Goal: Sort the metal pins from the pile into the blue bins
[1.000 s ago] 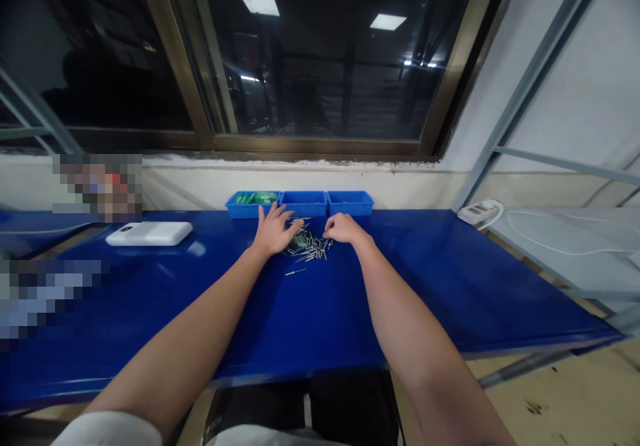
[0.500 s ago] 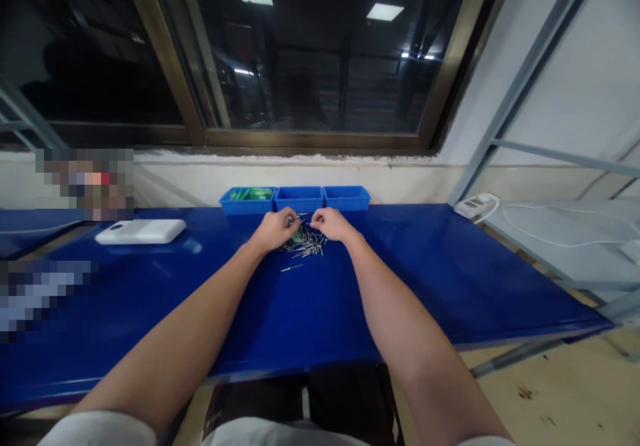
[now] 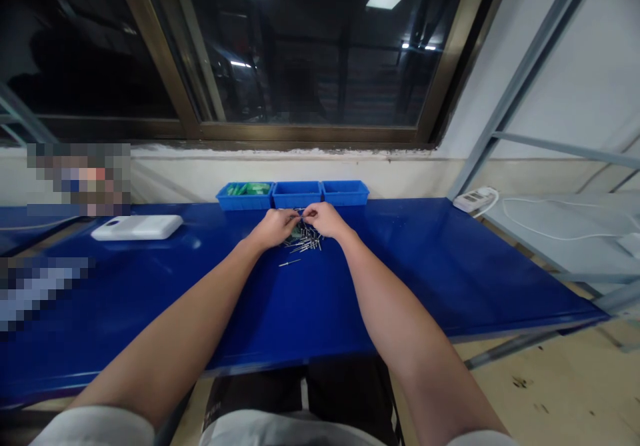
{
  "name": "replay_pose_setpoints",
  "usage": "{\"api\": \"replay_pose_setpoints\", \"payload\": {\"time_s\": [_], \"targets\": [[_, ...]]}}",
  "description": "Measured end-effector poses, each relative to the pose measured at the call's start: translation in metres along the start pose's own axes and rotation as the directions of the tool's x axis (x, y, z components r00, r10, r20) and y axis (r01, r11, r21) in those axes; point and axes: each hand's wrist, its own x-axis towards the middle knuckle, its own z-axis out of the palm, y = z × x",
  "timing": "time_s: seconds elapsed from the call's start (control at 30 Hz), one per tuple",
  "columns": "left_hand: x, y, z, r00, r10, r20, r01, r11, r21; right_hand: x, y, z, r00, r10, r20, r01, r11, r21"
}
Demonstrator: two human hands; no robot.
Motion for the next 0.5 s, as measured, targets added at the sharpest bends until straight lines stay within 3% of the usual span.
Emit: {"api": "replay_pose_setpoints", "payload": {"time_s": [0.13, 0.23, 0.5], "targets": [[-0.0004, 0.0003, 0.0016, 1.000, -0.028, -0.010, 0.028, 1.000, 0.004, 0.0010, 0.0000, 0.0035, 0.995, -0.082, -0.049, 0.073, 0.985, -0.155], [-0.0011, 0.0000, -0.0002, 0.998, -0.034, -0.046, 0.034, 0.999, 0.000, 0.0020, -0.0019, 0.0036, 0.988, -0.115, -0.100, 0.098, 0.982, -0.162], [0.0004, 0.0011, -0.0046, 0.998, 0.044, -0.034, -0.043, 0.998, 0.039, 0.0009, -0.0048, 0.0023, 0.995, 0.018, -0.099, 0.009, 0.963, 0.268]]}}
